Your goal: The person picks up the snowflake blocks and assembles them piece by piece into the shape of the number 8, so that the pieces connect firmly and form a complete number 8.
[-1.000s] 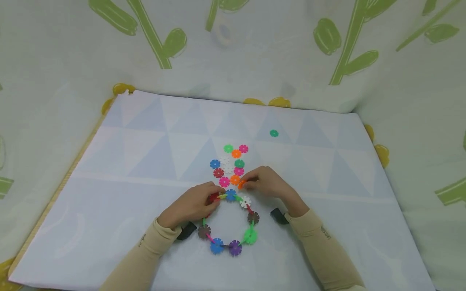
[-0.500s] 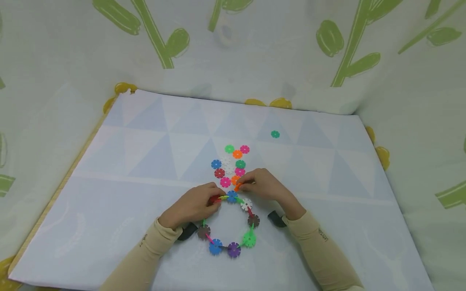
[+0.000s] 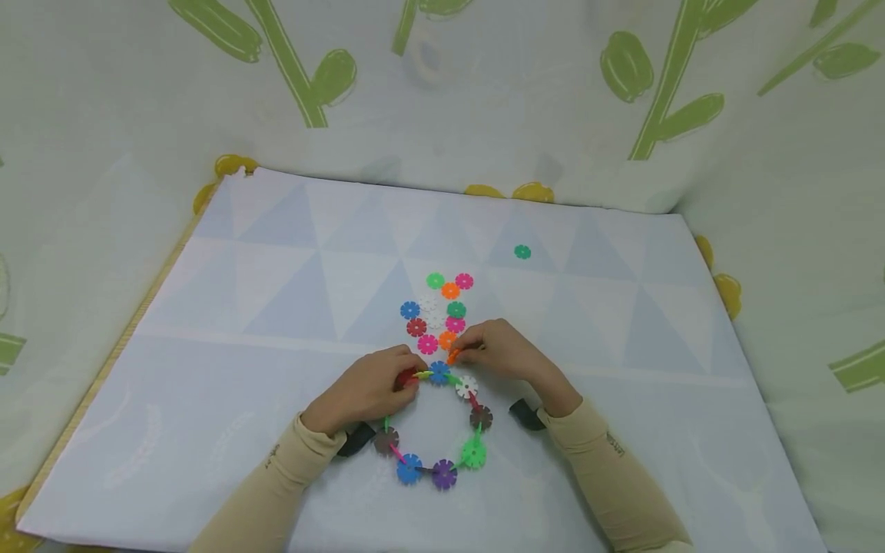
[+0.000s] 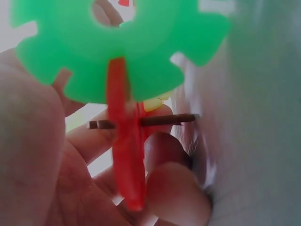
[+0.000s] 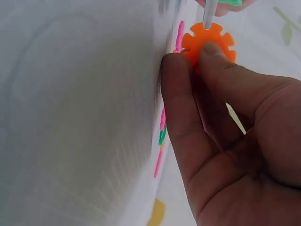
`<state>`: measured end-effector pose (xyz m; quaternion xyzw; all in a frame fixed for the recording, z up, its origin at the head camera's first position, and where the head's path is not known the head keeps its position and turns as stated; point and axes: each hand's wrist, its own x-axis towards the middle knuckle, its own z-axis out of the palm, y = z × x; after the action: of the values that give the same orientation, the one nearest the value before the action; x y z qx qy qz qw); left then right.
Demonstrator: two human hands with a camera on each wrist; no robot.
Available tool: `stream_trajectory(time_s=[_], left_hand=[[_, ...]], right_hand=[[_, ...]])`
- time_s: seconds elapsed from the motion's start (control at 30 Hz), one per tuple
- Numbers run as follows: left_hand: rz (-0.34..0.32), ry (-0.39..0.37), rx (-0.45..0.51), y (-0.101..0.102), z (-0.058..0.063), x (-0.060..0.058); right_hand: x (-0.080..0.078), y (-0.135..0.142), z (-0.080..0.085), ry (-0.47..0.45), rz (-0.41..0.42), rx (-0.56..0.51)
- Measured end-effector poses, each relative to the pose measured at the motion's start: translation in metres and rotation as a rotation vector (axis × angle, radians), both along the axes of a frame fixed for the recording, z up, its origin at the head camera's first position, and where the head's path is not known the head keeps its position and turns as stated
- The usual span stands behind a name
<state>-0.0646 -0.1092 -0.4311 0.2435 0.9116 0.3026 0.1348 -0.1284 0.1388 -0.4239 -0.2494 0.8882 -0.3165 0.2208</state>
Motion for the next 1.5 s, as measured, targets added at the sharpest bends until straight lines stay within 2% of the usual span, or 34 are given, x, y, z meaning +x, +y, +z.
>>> stream_trajectory(time_s=[0.37,0.77,1.0,1.2,1.5], left_hand=[[0.071,0.018,-0.037,0.004,-0.001,0.000],[0.093,0.052,0.008,0.005,-0.004,0.000],[0.111,0.035,0.014,0.005,-0.004,0.000],[0.122,0.023,0.014,0.005,-0.005,-0.001],[0.130,0.019,0.011,0.006,-0.005,-0.001]], right_hand=[[0.010,-0.005,0.005,0.017,-0.049,0.044],[0.013,-0.010,0.003,0.057,-0.020,0.078],[0.016,-0.011,0.009,0.114,0.029,0.102],[0.018,-0.014,0.013,0.125,0.034,0.155],[0.019,-0.015,0.015,0.165,0.057,0.177]])
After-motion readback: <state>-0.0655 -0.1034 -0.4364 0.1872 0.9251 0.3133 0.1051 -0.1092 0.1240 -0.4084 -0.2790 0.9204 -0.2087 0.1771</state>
